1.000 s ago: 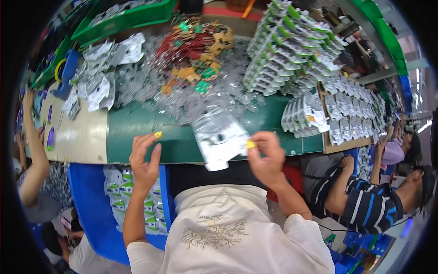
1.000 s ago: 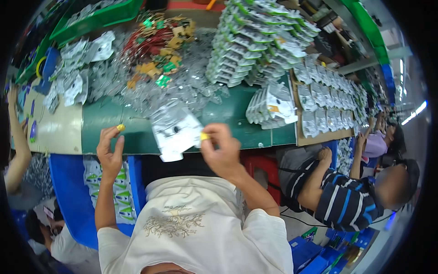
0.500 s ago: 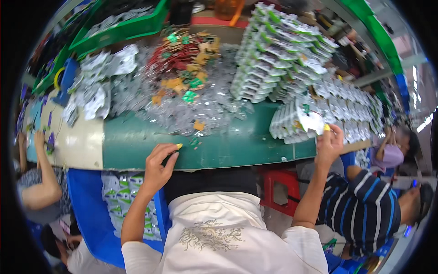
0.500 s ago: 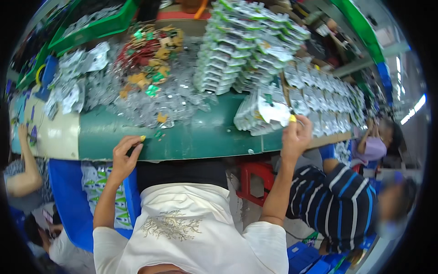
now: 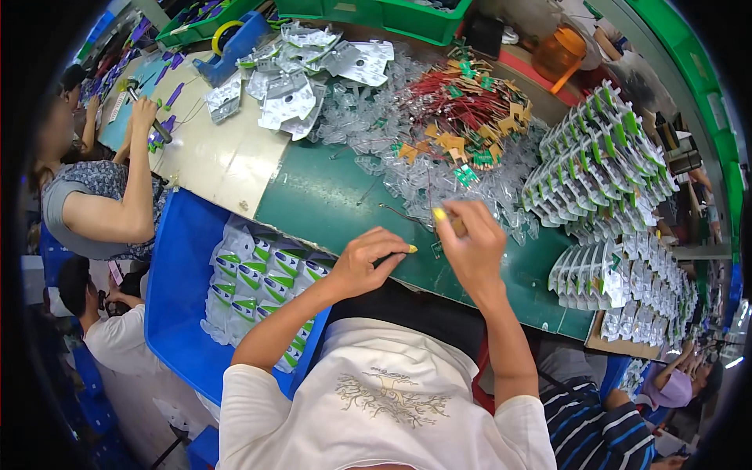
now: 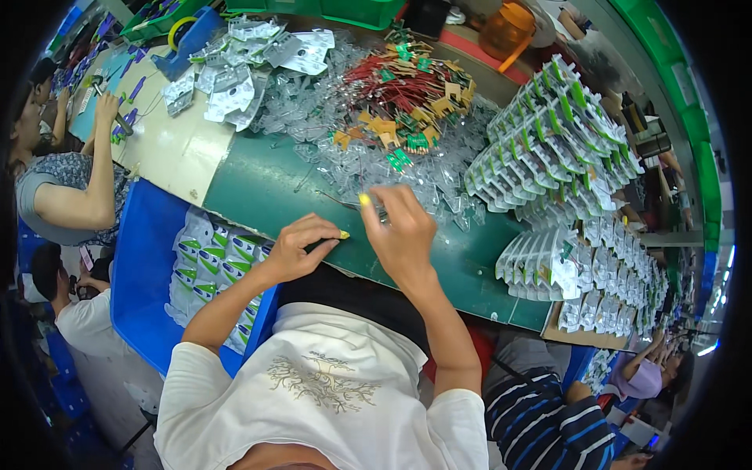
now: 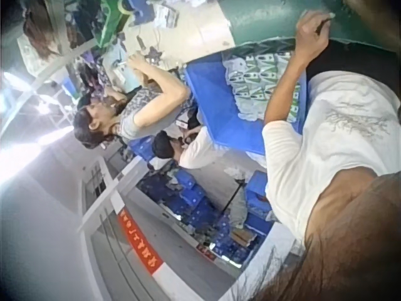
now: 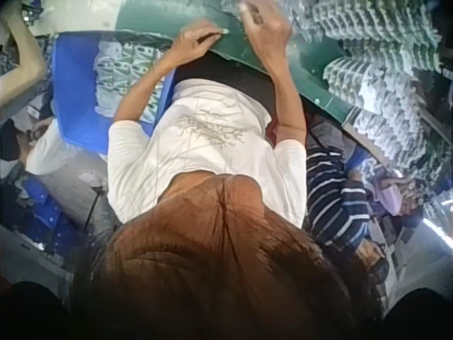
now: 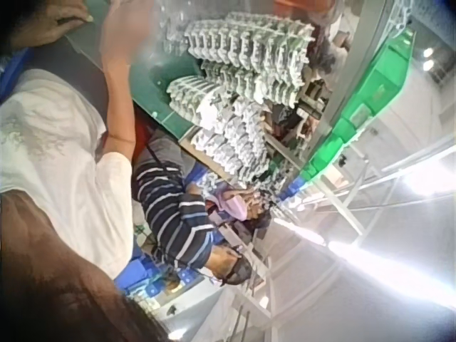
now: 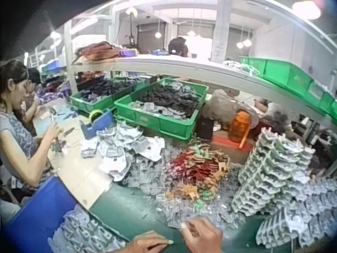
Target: Assembling small plastic and electronic components on a factory production line.
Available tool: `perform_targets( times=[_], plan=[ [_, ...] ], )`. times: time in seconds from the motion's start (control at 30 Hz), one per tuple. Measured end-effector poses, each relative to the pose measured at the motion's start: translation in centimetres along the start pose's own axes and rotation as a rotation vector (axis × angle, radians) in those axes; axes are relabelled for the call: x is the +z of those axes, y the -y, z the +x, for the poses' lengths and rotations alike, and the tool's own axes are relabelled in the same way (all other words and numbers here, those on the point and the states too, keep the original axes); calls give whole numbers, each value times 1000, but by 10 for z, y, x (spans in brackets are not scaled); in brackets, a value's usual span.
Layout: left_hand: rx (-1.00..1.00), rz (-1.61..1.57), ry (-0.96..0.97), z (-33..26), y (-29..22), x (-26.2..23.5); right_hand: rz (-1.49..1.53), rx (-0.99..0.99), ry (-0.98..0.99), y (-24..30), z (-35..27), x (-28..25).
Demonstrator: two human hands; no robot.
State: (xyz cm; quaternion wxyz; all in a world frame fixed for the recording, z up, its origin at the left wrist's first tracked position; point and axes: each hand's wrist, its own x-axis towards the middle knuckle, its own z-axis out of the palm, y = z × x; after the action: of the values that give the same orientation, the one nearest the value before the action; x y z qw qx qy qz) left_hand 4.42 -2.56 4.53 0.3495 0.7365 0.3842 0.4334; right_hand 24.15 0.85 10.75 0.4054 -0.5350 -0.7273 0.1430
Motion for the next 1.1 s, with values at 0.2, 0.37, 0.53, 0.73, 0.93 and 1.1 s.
perform_targets(
  times=[0.2, 0.37, 0.53, 0.73, 0.93, 1.1],
  plan=[
    [-3, -67, -33, -2, 2, -5, -203, 18, 45, -7, 27, 40],
    [-261, -409, -253, 6, -8, -14, 120, 42, 85, 21, 13, 9],
    [-217, -411, -192, 30, -29, -21, 41, -99, 146, 25, -3, -6],
    [-252, -479, -166, 25, -27, -7, 230, 52, 150, 28, -13, -15],
    [-363, -648, -181, 24, -37, -2, 228, -74, 142, 24, -20, -13],
    [-203, -258, -216, 20, -45, 4, 288, 58, 220, 25, -25, -16]
  ],
)
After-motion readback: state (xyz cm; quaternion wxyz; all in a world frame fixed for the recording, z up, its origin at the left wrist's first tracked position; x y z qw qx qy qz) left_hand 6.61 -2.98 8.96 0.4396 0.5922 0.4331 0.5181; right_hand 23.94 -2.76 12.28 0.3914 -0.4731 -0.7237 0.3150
